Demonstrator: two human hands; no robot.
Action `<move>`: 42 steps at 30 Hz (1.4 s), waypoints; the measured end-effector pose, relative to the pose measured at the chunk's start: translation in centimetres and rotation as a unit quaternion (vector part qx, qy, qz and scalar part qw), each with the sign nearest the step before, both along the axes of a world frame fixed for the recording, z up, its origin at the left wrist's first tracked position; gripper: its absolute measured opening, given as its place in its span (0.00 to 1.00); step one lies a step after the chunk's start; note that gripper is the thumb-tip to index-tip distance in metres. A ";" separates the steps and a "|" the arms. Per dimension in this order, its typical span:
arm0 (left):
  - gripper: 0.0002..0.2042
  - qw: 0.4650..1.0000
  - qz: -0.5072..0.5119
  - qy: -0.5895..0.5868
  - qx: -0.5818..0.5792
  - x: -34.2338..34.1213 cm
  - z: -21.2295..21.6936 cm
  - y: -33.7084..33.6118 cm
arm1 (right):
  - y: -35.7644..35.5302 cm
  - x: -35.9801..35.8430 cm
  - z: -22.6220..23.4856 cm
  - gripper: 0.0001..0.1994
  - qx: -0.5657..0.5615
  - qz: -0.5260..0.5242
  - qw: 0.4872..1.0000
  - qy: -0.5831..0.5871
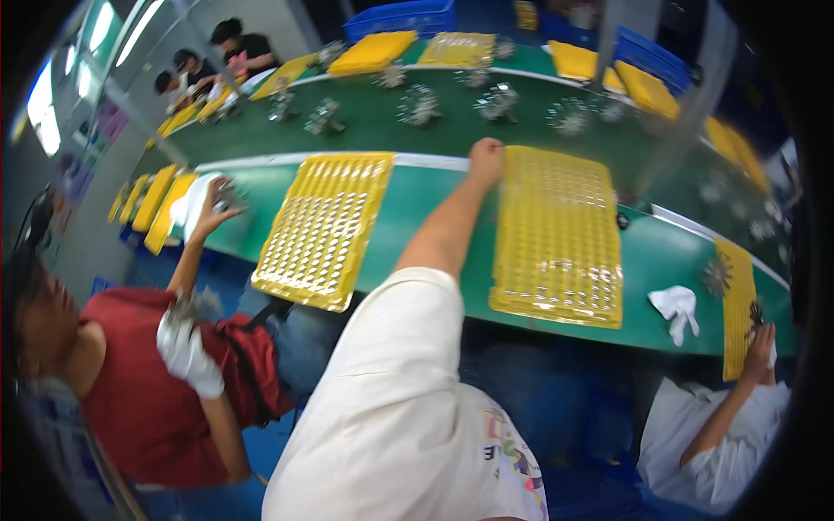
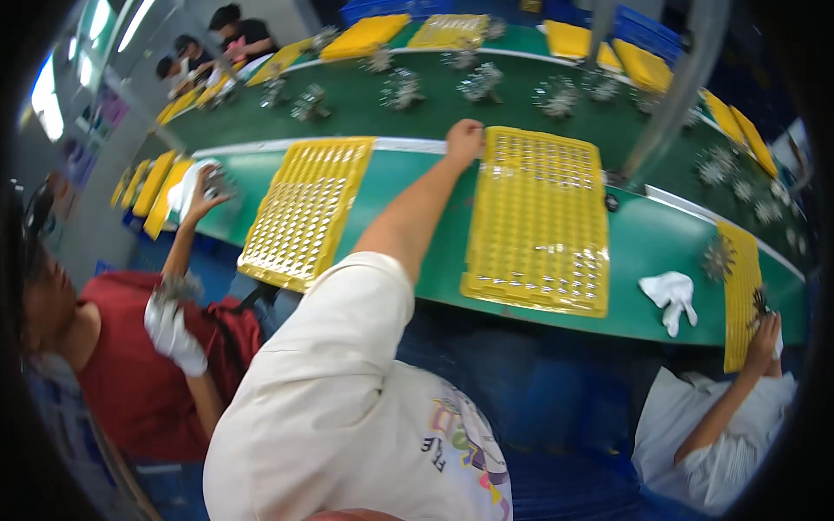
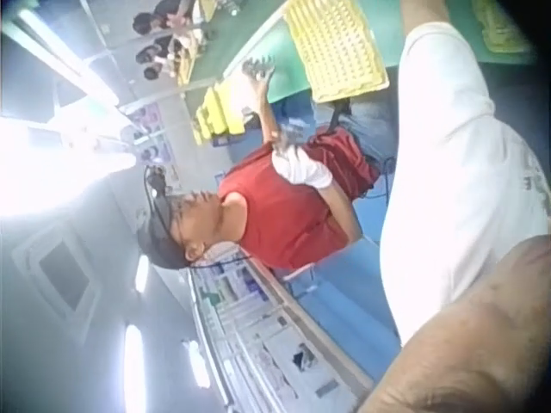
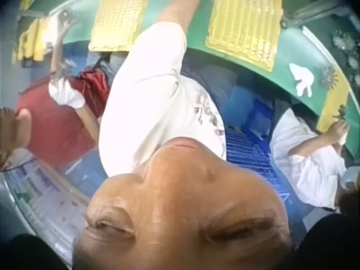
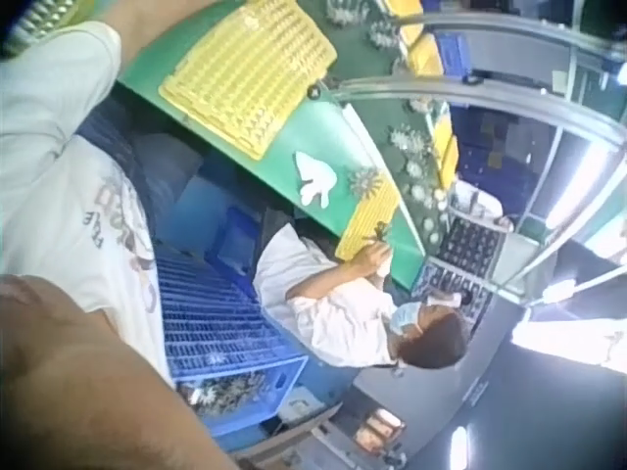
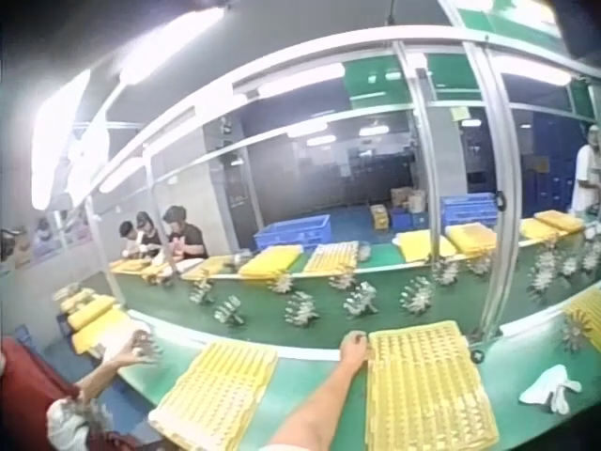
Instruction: The person assembles small flower-shaped metal components by hand on a factory production line.
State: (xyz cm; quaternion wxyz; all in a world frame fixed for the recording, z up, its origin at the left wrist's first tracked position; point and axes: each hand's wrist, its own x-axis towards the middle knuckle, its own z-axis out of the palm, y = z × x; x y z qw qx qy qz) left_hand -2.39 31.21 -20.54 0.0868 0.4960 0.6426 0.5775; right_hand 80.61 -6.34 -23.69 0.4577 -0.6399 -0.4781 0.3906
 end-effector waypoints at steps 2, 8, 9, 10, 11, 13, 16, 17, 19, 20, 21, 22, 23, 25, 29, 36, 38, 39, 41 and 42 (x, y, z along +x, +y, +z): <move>0.07 0.999 0.005 -0.036 -0.001 0.1 -0.2 0.6 | 0.9 8.9 2.0 0.26 -0.007 0.028 0.999 0.025; 0.08 0.997 -0.034 -0.066 0.018 -2.4 -0.6 0.3 | 12.1 -0.8 3.2 0.25 -0.028 0.058 0.973 0.220; 0.08 0.995 -0.040 -0.092 0.015 -2.0 -0.6 0.2 | 12.9 -2.3 5.0 0.25 -0.027 0.055 0.968 0.243; 0.08 0.995 -0.017 -0.100 0.004 -4.0 -0.6 -1.6 | 15.3 -9.7 5.7 0.25 -0.043 0.077 0.955 0.282; 0.09 0.996 -0.005 -0.084 0.015 -5.0 0.1 -3.1 | 15.8 -14.9 8.3 0.25 -0.052 0.092 0.945 0.309; 0.11 0.999 -0.017 0.006 0.051 1.0 2.4 -3.8 | 14.1 -17.8 13.3 0.25 -0.043 0.063 0.938 0.339; 0.17 0.970 -0.240 -0.013 0.029 8.4 9.9 -9.1 | 8.5 -24.6 19.8 0.24 -0.041 0.012 0.922 0.385; 0.20 0.954 -0.298 -0.029 0.031 9.5 12.4 -12.4 | 6.4 -24.5 21.2 0.24 -0.042 -0.009 0.915 0.400; 0.25 0.920 -0.386 -0.047 0.043 9.6 17.5 -19.9 | 1.6 -23.3 24.2 0.24 -0.040 -0.051 0.900 0.432; 0.27 0.912 -0.407 -0.036 0.042 8.6 18.9 -23.5 | 1.1 -36.7 25.3 0.22 0.043 0.082 0.989 0.113; 0.28 0.910 -0.411 -0.024 0.051 7.8 19.6 -26.5 | 3.3 -41.0 22.5 0.19 0.063 0.064 0.993 0.081; 0.25 0.915 -0.402 0.011 0.029 7.2 20.0 -28.4 | 5.1 -44.6 21.3 0.17 0.036 0.128 0.985 0.110; 0.23 0.915 -0.402 0.021 0.017 6.4 19.7 -29.6 | 6.4 -48.2 20.2 0.18 0.071 0.166 0.977 0.111; 0.21 0.917 -0.399 0.012 -0.026 4.8 18.0 -30.7 | 8.1 -53.3 20.6 0.18 -0.015 0.243 0.942 0.230; 0.19 0.928 -0.347 -0.122 -0.062 0.8 17.0 -32.7 | 11.2 -58.8 19.1 0.17 -0.094 0.294 0.903 0.301; 0.08 0.961 -0.273 -0.008 -0.030 -2.1 17.9 -32.8 | 13.2 -62.5 16.9 0.13 -0.074 0.392 0.900 0.173; 0.06 0.969 -0.238 0.050 -0.032 -3.6 17.2 -32.9 | 14.5 -62.6 18.4 0.14 -0.080 0.430 0.884 0.167; 0.06 0.972 -0.224 0.055 -0.032 -3.4 17.7 -33.2 | 16.0 -61.6 18.1 0.14 0.059 0.422 0.903 0.048; 0.06 0.981 -0.177 0.066 -0.034 -3.3 17.6 -33.0 | 19.8 -60.4 18.0 0.13 0.242 0.346 0.890 -0.174; 0.06 0.982 -0.157 0.105 -0.032 -3.3 17.3 -32.7 | 21.5 -59.7 18.4 0.12 0.279 0.304 0.867 -0.280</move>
